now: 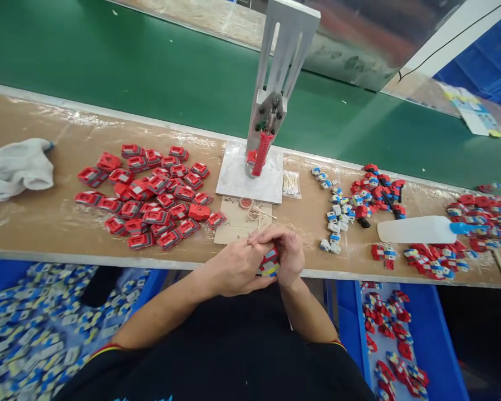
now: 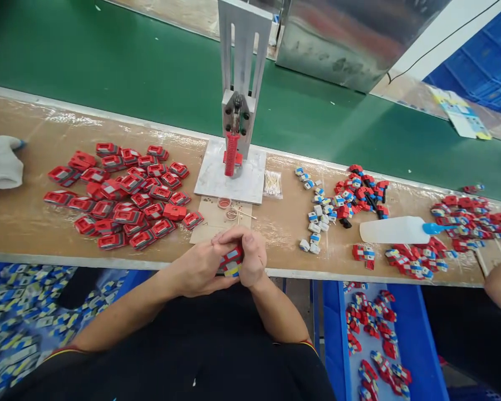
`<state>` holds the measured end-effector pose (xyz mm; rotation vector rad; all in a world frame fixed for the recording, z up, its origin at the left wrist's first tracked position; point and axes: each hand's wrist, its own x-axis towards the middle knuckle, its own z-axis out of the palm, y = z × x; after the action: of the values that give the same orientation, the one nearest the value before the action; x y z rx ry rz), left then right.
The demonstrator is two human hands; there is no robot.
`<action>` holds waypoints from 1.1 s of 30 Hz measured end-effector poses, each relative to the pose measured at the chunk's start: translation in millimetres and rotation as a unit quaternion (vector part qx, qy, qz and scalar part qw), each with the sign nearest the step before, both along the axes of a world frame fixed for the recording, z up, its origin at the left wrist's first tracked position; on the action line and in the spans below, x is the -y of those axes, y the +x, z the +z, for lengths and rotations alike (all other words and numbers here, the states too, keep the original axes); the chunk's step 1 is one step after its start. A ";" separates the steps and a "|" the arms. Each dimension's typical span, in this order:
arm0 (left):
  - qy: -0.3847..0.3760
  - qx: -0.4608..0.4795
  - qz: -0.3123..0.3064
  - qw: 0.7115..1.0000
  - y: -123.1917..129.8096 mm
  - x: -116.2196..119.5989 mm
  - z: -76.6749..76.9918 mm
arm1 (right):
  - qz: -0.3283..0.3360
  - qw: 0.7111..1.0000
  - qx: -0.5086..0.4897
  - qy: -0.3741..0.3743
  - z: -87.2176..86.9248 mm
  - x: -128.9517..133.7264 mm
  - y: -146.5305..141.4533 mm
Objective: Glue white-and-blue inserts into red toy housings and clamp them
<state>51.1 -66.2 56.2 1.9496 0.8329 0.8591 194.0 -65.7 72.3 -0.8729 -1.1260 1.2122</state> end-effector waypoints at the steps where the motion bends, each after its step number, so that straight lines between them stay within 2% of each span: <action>1: -0.046 0.032 0.012 0.998 -0.4 -1.4 1.2 | 0.004 1.000 0.018 -0.008 -1.2 -3.4 -0.4; 4: -0.161 0.138 0.061 0.975 -10.6 -11.5 4.9 | -0.005 0.997 0.082 -0.003 -4.2 -21.4 8.9; 6: -0.223 0.245 0.101 0.938 -25.6 -24.9 8.2 | -0.065 0.988 0.130 0.059 -3.7 -40.6 25.3; 8: -0.293 0.380 0.142 0.866 -43.8 -42.9 14.0 | -0.115 0.967 0.189 0.124 -1.8 -64.0 45.4; 9: -0.330 0.442 0.160 0.818 -52.3 -52.6 18.1 | -0.110 0.959 0.222 0.140 -0.9 -76.4 54.4; 11: -0.398 0.527 0.194 0.726 -65.3 -70.8 27.4 | -0.042 0.949 0.279 0.140 -0.5 -100.8 65.5; 13: -0.445 0.568 0.220 0.657 -71.3 -84.1 35.2 | 0.043 0.939 0.312 0.134 -1.7 -122.0 65.7; 14: -0.461 0.581 0.226 0.632 -71.9 -88.3 37.7 | 0.076 0.933 0.324 0.136 -2.3 -130.6 62.7; 16: -0.482 0.598 0.225 0.599 -70.4 -92.1 39.1 | 0.123 0.921 0.339 0.149 -2.1 -143.1 55.3; 19: -0.493 0.614 0.207 0.580 -68.0 -90.3 35.7 | 0.172 0.901 0.360 0.171 6.5 -150.3 51.5; 21: -0.500 0.619 0.193 0.574 -69.1 -87.9 32.6 | 0.201 0.892 0.359 0.186 21.3 -149.8 55.1; 23: -0.509 0.619 0.182 0.570 -71.7 -86.7 30.0 | 0.233 0.898 0.312 0.205 45.7 -149.5 58.1; 25: -0.516 0.612 0.175 0.574 -74.0 -86.6 28.1 | 0.245 0.915 0.225 0.230 79.3 -153.9 54.9; 28: -0.520 0.600 0.166 0.585 -74.9 -86.6 25.0 | 0.198 0.942 0.135 0.236 134.1 -173.0 38.0; 30: -0.516 0.598 0.159 0.592 -74.0 -85.8 22.6 | 0.149 0.953 0.127 0.233 158.3 -188.9 25.9; 32: -0.512 0.599 0.152 0.597 -73.3 -84.0 20.4 | 0.103 0.953 0.119 0.260 160.1 -198.9 19.7; 33: -0.511 0.599 0.149 0.598 -73.4 -83.0 19.5 | 0.063 0.947 0.116 0.292 151.3 -200.0 19.8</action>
<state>-22.3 16.8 75.8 -0.0042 0.5168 1.2072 213.8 134.4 223.6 -0.4969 -1.6432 0.8089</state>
